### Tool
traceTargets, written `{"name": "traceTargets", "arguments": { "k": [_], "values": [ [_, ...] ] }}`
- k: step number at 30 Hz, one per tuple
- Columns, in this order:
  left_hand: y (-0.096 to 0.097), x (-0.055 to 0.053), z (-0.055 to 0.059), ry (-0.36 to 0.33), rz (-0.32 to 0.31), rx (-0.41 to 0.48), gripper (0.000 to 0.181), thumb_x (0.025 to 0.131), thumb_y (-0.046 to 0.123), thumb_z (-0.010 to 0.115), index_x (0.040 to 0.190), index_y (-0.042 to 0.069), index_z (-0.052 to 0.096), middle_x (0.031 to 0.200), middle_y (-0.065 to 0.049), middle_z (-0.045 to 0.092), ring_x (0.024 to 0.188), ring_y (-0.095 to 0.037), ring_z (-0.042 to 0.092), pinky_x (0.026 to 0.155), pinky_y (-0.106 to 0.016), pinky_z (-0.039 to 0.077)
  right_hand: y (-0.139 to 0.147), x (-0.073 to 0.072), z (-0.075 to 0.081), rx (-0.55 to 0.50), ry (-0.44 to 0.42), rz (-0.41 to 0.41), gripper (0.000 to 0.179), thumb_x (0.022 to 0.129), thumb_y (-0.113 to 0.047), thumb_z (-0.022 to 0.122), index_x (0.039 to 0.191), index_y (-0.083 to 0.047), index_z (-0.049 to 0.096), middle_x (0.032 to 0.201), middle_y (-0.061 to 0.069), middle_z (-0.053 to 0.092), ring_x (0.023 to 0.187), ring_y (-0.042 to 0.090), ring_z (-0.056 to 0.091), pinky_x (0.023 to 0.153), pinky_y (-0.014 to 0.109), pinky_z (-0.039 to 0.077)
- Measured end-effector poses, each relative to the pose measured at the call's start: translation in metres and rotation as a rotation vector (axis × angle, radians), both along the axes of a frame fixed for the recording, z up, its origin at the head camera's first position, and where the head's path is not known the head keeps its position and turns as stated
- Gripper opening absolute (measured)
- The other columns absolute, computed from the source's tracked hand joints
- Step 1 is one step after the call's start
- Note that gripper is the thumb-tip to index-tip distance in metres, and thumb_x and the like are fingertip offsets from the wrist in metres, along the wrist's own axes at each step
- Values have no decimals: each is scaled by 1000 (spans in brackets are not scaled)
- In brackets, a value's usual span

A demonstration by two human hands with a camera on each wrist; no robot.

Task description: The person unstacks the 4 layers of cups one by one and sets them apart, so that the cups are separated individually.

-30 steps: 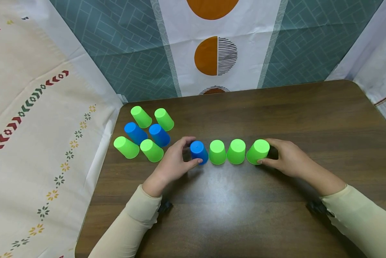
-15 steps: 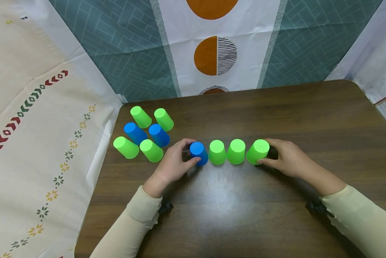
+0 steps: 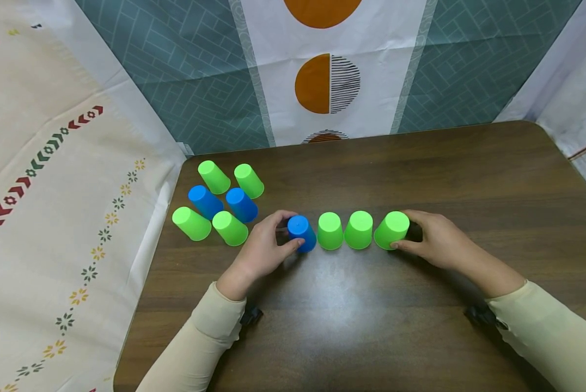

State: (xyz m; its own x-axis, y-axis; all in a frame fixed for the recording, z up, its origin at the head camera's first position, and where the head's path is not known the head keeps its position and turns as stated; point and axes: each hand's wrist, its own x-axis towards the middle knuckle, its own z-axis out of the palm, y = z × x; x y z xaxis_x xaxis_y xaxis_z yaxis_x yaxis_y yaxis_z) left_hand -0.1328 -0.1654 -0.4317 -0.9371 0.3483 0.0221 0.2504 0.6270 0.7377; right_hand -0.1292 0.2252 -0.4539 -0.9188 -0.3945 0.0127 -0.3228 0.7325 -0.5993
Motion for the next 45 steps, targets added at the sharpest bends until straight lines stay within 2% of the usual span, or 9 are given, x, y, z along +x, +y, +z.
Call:
{"name": "traceTargets", "arguments": {
  "k": [9,16,21,26,31,34,39,45],
  "values": [
    [-2,2,8,3,14,44,52,92,19,84,137,10,59,131,-7,66,119,-27,68,102,-47,55,-1,0,1,-5,1,2,55,86,-30,89,131,-9,66,122,6,73,118,35,67,98,61,52],
    [-13,9,28,23,43,133,52,93,18,83,137,12,58,129,-1,67,119,-20,66,103,-44,55,-1,-1,1,-1,5,4,56,86,-30,89,132,-8,66,122,7,72,118,35,67,98,60,52],
    [-27,13,42,84,63,181,54,91,19,84,138,11,58,127,0,69,117,-17,67,102,-45,56,-1,-1,1,2,2,3,56,86,-30,89,132,-8,65,122,7,72,117,35,67,98,61,52],
    [-43,18,53,149,112,226,55,90,16,86,138,10,60,123,1,70,112,-17,66,96,-45,59,-1,-1,2,4,1,3,57,86,-29,89,133,-7,65,124,9,72,119,37,66,98,61,51],
    [-58,24,62,183,160,270,54,89,11,85,137,9,61,125,0,67,111,-17,64,91,-35,58,0,0,1,6,1,6,58,87,-31,89,134,-6,64,125,10,72,119,38,66,98,62,51],
    [-66,26,65,221,194,265,53,89,9,85,137,9,62,127,0,68,111,-16,65,90,-27,57,0,0,0,7,1,6,59,87,-32,88,134,-6,64,125,11,71,120,38,66,98,62,51],
    [-78,31,68,260,259,237,53,89,10,85,137,9,64,122,-1,71,106,-15,66,88,-25,57,0,0,0,9,7,7,60,87,-31,88,135,-5,64,126,11,71,120,38,66,98,62,51],
    [-94,35,72,266,339,216,54,89,8,84,138,5,61,124,-4,68,104,-15,66,88,-22,56,0,0,0,7,1,4,61,87,-33,88,136,-5,63,126,12,71,120,39,65,98,62,51]
  ]
}}
